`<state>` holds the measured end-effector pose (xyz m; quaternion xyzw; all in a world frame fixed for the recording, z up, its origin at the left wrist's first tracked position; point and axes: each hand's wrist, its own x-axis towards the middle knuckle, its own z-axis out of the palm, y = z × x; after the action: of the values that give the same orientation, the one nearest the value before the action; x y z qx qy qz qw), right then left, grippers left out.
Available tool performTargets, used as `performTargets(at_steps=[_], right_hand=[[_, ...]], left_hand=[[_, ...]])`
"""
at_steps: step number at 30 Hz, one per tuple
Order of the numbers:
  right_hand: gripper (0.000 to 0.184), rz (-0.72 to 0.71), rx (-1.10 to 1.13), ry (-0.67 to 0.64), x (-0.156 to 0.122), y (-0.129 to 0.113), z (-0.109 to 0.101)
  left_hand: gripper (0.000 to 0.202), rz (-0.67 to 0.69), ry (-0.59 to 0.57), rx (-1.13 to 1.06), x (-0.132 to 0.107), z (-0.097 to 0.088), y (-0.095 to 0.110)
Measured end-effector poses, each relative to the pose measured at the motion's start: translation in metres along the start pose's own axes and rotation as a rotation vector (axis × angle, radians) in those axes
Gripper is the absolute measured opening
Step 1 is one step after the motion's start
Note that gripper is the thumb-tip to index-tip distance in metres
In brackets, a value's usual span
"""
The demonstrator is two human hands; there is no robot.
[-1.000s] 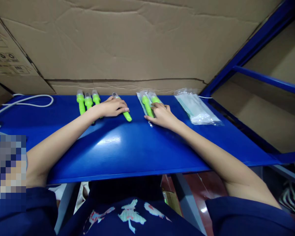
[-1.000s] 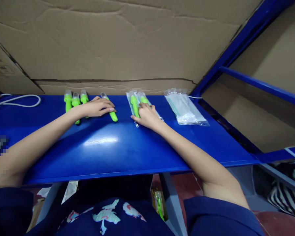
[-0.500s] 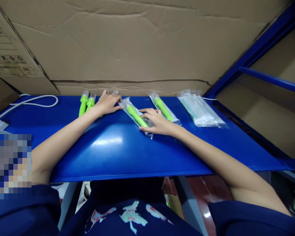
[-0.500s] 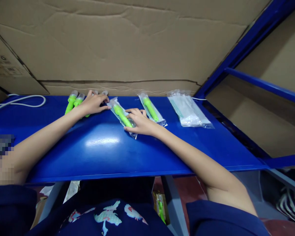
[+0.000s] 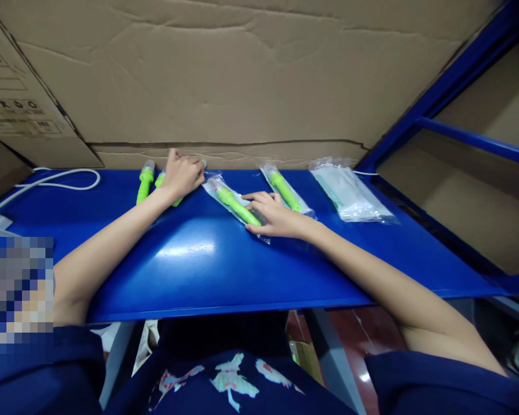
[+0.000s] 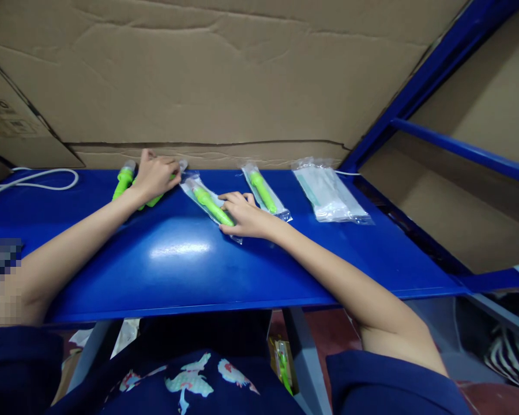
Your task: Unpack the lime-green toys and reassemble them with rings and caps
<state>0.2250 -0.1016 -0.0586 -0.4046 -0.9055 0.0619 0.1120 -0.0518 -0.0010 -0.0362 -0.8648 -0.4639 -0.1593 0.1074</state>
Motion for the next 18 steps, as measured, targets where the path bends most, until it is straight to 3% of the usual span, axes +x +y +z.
performTargets(at_steps=[3,8,13,18], right_hand=[[0.025,0.027,-0.01,-0.016,0.0,0.003,0.0],[0.03,0.063,0.036,-0.043,0.0,0.007,-0.001],[0.04,0.083,0.055,-0.052,-0.003,0.015,-0.008],[0.045,0.105,0.052,-0.059,-0.003,0.033,-0.006]], left_hand=[[0.036,-0.088,0.049,-0.035,-0.001,0.0,-0.011],[0.034,-0.007,0.017,-0.042,-0.001,0.003,-0.01],[0.032,-0.004,-0.15,-0.15,0.002,0.007,-0.014],[0.038,0.025,-0.381,-0.286,0.004,-0.008,-0.03]])
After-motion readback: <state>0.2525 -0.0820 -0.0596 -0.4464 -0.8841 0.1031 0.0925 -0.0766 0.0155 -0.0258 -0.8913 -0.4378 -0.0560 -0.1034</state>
